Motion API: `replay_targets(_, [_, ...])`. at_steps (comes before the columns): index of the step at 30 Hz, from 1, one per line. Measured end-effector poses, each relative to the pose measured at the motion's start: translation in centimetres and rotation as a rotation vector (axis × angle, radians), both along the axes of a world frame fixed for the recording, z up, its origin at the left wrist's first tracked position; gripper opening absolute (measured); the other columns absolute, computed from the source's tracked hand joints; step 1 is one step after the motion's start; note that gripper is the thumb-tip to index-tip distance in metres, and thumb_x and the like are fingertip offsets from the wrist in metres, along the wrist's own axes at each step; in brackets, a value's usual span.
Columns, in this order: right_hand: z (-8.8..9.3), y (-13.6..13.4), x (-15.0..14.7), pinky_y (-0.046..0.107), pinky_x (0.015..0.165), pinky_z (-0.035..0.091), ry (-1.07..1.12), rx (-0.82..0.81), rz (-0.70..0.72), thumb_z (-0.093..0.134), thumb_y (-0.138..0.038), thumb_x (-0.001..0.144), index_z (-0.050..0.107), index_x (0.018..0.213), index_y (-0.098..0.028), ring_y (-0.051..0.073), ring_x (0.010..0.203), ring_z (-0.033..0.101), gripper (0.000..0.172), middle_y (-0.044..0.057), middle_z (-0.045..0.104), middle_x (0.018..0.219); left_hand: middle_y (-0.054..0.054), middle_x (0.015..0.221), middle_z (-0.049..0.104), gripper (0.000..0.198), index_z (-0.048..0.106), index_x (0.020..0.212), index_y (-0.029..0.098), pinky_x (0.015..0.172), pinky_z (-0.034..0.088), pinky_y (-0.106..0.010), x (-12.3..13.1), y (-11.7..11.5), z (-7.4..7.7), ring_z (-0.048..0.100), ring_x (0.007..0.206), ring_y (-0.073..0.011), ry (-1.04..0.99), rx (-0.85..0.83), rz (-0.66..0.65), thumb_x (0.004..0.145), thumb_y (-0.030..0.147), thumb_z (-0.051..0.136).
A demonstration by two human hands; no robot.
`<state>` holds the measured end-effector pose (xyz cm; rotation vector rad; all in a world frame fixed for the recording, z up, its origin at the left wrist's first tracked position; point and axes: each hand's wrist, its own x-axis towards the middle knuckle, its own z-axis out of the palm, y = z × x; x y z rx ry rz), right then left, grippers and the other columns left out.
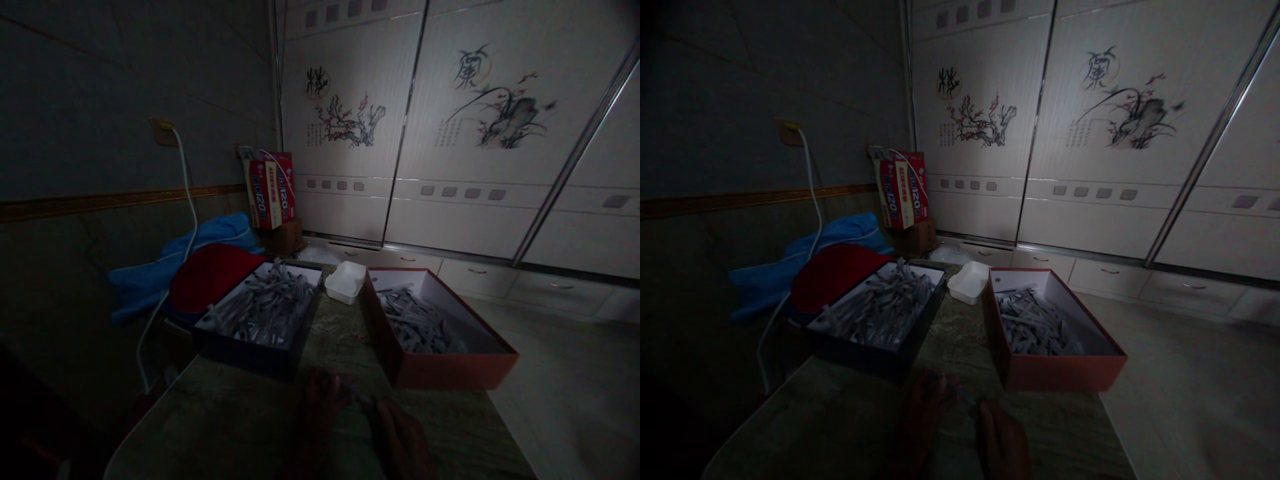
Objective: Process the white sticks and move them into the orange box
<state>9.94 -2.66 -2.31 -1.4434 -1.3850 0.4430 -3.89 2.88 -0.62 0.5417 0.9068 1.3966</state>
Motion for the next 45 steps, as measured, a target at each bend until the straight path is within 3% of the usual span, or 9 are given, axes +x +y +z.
replay_targets(5, [0.2,0.5,0.4,0.024,0.062,0.051,0.004,-0.098,0.094,0.042,-0.058,0.084,0.067,0.082,-0.024,0.019,0.065,0.066,0.042,0.003,0.071,0.072,-0.007,0.070,0.074,0.042,0.056,0.076,0.018,0.061,0.056,-0.034,0.0,0.1,-0.1,0.070,0.069,-0.0240,-0.005,-0.005,0.012,0.050,0.037,0.083])
replay_targets(11, [-0.2,0.1,0.6,0.027,0.071,0.051,-0.038,-0.027,0.040,0.039,-0.070,0.077,0.070,0.087,-0.026,0.023,0.081,0.066,0.055,0.007,0.073,0.085,-0.007,0.071,0.074,0.042,0.057,0.073,0.017,0.062,0.056,-0.035,-0.2,0.3,-0.7,0.071,0.071,-0.0264,-0.019,-0.011,-0.009,0.047,0.036,0.084])
replay_targets(16, [0.4,0.5,0.0,0.023,0.065,0.050,0.010,-0.110,0.095,0.042,-0.061,0.083,0.066,0.086,-0.023,0.019,0.067,0.065,0.045,0.003,0.071,0.073,-0.006,0.069,0.074,0.045,0.057,0.073,0.018,0.061,0.056,-0.036,-0.2,0.6,-1.1,0.071,0.072,-0.0271,-0.025,-0.017,-0.004,0.045,0.039,0.084])
replay_targets(22, [0.8,0.3,0.0,0.023,0.064,0.050,-0.005,-0.087,0.020,0.035,-0.063,0.084,0.068,0.078,-0.025,0.019,0.069,0.067,0.050,0.005,0.072,0.074,-0.007,0.069,0.074,0.045,0.056,0.074,0.018,0.060,0.056,-0.036,-0.1,0.5,-0.7,0.070,0.068,-0.0256,0.018,-0.003,-0.003,0.048,0.043,0.082])
replay_targets(29, [1.1,0.3,-0.3,0.023,0.061,0.049,0.004,-0.122,0.064,0.037,-0.065,0.082,0.066,0.081,-0.023,0.019,0.064,0.065,0.050,0.003,0.070,0.067,-0.007,0.074,0.074,0.043,0.057,0.080,0.017,0.063,0.057,-0.037,-0.1,0.0,-0.6,0.071,0.076,-0.0272,-0.019,0.000,0.002,0.052,0.038,0.082])
replay_targets(35, [1.1,0.4,-0.2,0.023,0.059,0.048,0.060,-0.104,0.090,0.039,-0.059,0.084,0.064,0.080,-0.024,0.019,0.061,0.064,0.044,0.003,0.070,0.070,-0.006,0.074,0.074,0.037,0.058,0.077,0.018,0.064,0.057,-0.037,0.0,-0.4,0.4,0.070,0.078,-0.0276,-0.006,-0.012,0.030,0.053,0.033,0.081])
replay_targets(40, [0.2,0.4,-0.2,0.025,0.064,0.050,0.035,-0.132,0.087,0.038,-0.062,0.083,0.065,0.082,-0.024,0.020,0.068,0.066,0.047,0.004,0.071,0.072,-0.005,0.070,0.073,0.043,0.057,0.074,0.017,0.061,0.057,-0.038,0.1,0.0,0.1,0.070,0.074,-0.0287,-0.032,-0.029,0.057,0.045,0.036,0.084])
replay_targets(43, [-0.7,0.2,0.0,0.030,0.077,0.050,0.007,-0.054,-0.034,0.040,-0.068,0.078,0.068,0.086,-0.024,0.025,0.086,0.066,0.052,0.008,0.073,0.090,-0.006,0.070,0.073,0.048,0.057,0.075,0.017,0.061,0.057,-0.038,0.1,0.2,-0.3,0.070,0.074,-0.0292,-0.026,-0.044,0.049,0.043,0.039,0.084])
replay_targets(45, [-0.7,0.2,0.2,0.030,0.077,0.050,0.020,-0.061,-0.037,0.044,-0.067,0.077,0.068,0.090,-0.023,0.025,0.089,0.065,0.052,0.009,0.072,0.094,-0.007,0.071,0.074,0.047,0.056,0.075,0.017,0.061,0.057,-0.038,0.0,0.1,-0.2,0.070,0.076,-0.0293,-0.002,-0.034,0.033,0.045,0.040,0.084])
